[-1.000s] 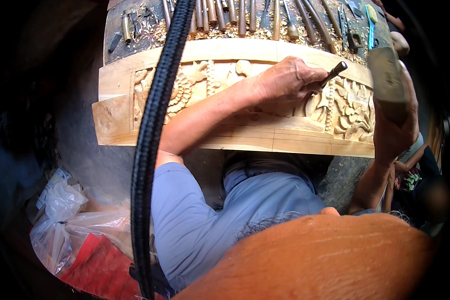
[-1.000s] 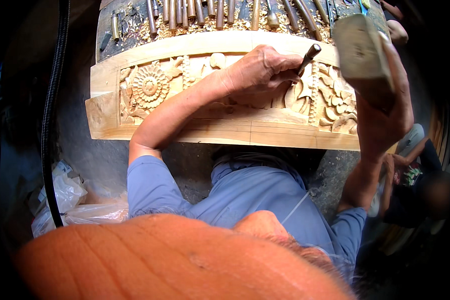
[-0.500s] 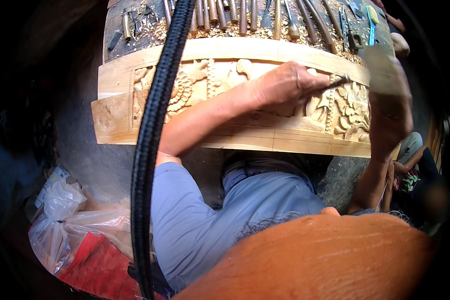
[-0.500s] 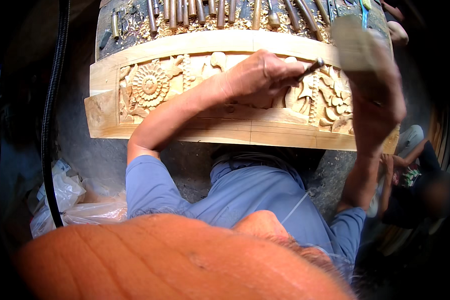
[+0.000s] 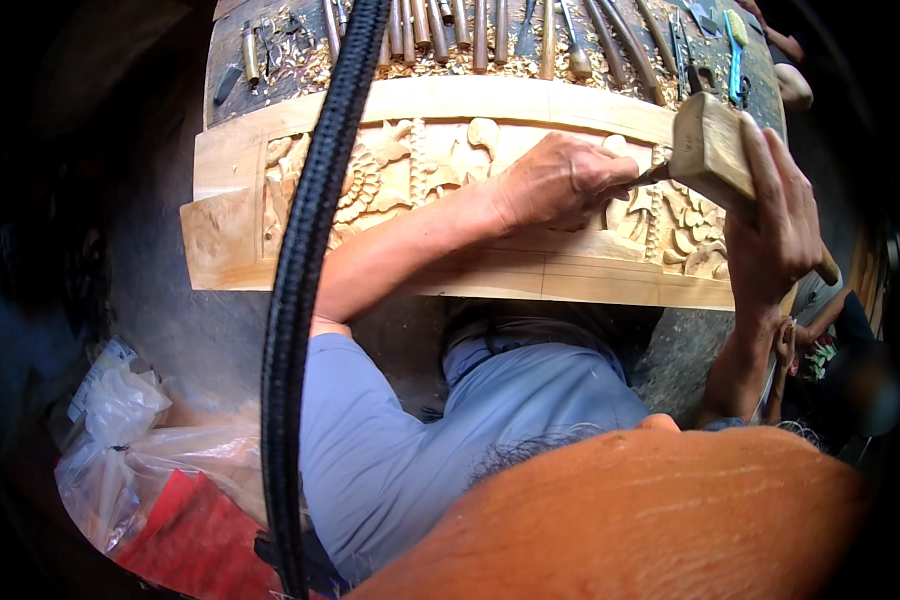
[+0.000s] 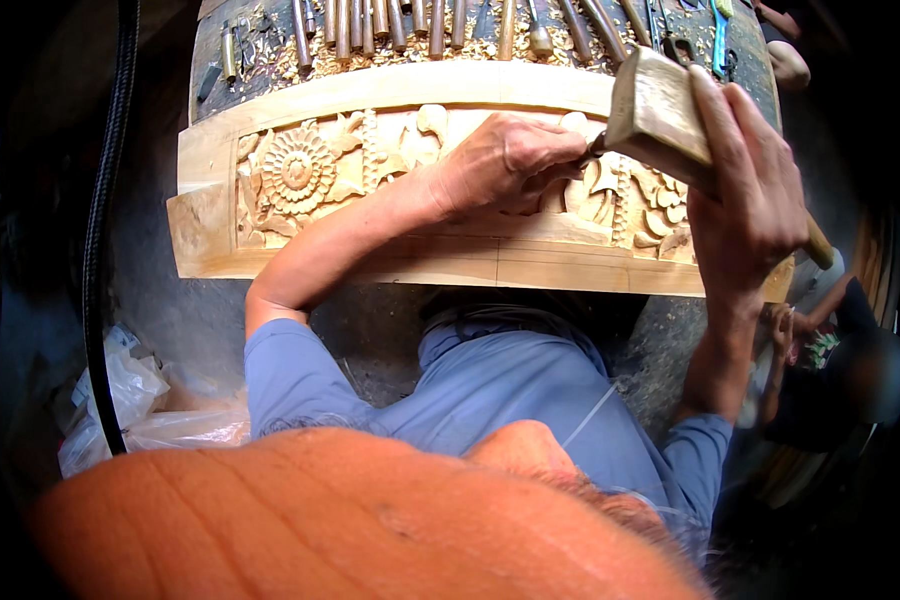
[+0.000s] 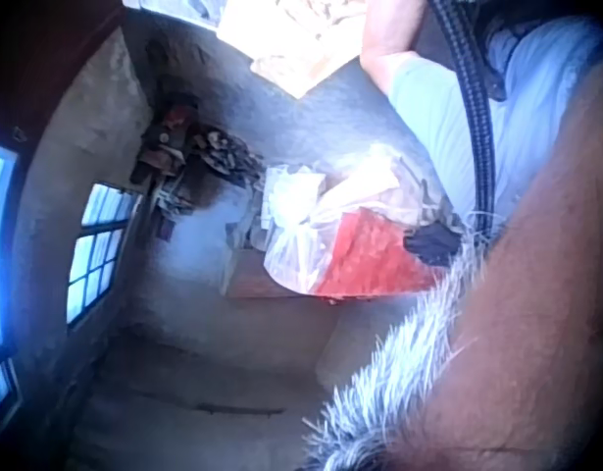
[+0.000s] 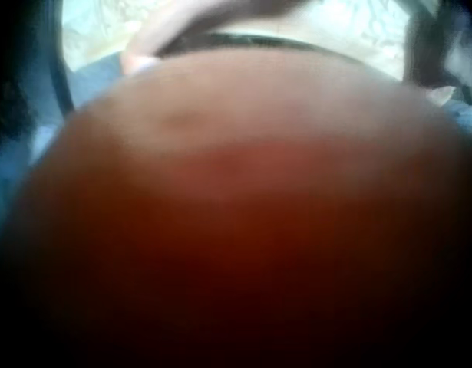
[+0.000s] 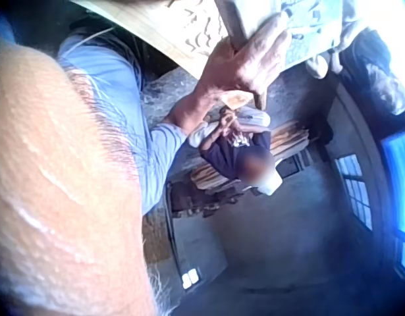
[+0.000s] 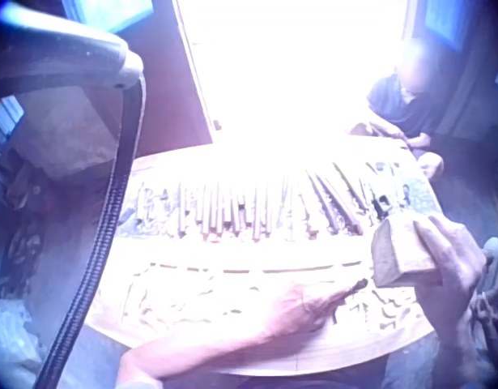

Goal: The person carves a floral pattern into a wooden panel using a chisel and a wooden mallet. They repeatedly strike the chisel with the mallet to remove small shavings of wood, following the intricate design already outlined.

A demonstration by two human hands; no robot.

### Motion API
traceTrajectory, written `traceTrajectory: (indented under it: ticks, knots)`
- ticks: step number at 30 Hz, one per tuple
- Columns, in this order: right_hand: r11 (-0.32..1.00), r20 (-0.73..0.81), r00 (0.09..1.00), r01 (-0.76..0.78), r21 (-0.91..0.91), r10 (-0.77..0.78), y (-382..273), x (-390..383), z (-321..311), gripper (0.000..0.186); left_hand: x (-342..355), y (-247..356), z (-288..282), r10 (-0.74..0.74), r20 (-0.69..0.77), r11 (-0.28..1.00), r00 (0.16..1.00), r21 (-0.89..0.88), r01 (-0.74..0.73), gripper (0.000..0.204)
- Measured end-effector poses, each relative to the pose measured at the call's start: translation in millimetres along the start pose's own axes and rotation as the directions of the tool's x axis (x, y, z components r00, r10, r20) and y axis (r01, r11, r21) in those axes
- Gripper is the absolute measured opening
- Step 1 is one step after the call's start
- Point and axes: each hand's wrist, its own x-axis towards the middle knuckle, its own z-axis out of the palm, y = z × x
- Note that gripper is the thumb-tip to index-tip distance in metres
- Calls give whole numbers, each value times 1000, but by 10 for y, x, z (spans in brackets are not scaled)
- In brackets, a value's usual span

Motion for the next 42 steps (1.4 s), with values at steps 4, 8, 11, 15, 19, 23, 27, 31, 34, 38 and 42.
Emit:
traceTrajectory:
  ticks: [4, 8, 11, 15, 19, 23, 27, 31, 34, 38, 42]
  knots:
    - [924, -80, 979, -147, 352, 187, 123, -151, -105, 69, -69, 211, -72, -257, -120, 954, 959, -190, 232, 8]
    - [891, -67, 971, -180, 417, 227, 50, -249, -164, 71, -203, 233, -49, -468, -218, 850, 856, -374, 370, 15]
    - [908, -26, 980, -172, 383, 197, 29, -291, -164, 71, -172, 338, 75, -433, -315, 886, 845, -321, 334, 10]
    - [919, 7, 983, -174, 354, 183, -51, -248, -136, 72, -179, 288, 123, -350, -285, 931, 892, -214, 297, 11]
    - [914, 17, 982, -182, 362, 188, -94, -213, -97, 71, -203, 269, 135, -355, -231, 929, 906, -196, 315, 10]
    - [907, 4, 983, -169, 386, 182, -78, -201, -79, 72, -174, 294, 135, -322, -256, 943, 911, -175, 284, 18]
    - [922, 0, 986, -154, 355, 164, -82, -136, -131, 72, -193, 241, 178, -277, -252, 961, 927, -93, 261, 15]
    - [865, -103, 965, -164, 475, 240, -87, -160, -99, 69, -133, 240, 182, -203, -201, 979, 958, -6, 206, 10]
    - [919, -47, 991, -101, 380, 128, -98, -122, -86, 64, -115, 242, 185, -156, -123, 986, 980, 46, 163, 14]
    - [997, 73, 996, 46, 63, -50, -61, -25, -151, 67, -146, 152, 252, -71, -165, 995, 984, 64, 83, 14]
    - [966, -50, 994, -78, 245, 93, -45, -125, -202, 70, -162, 252, 117, -206, -210, 978, 956, -66, 196, 11]
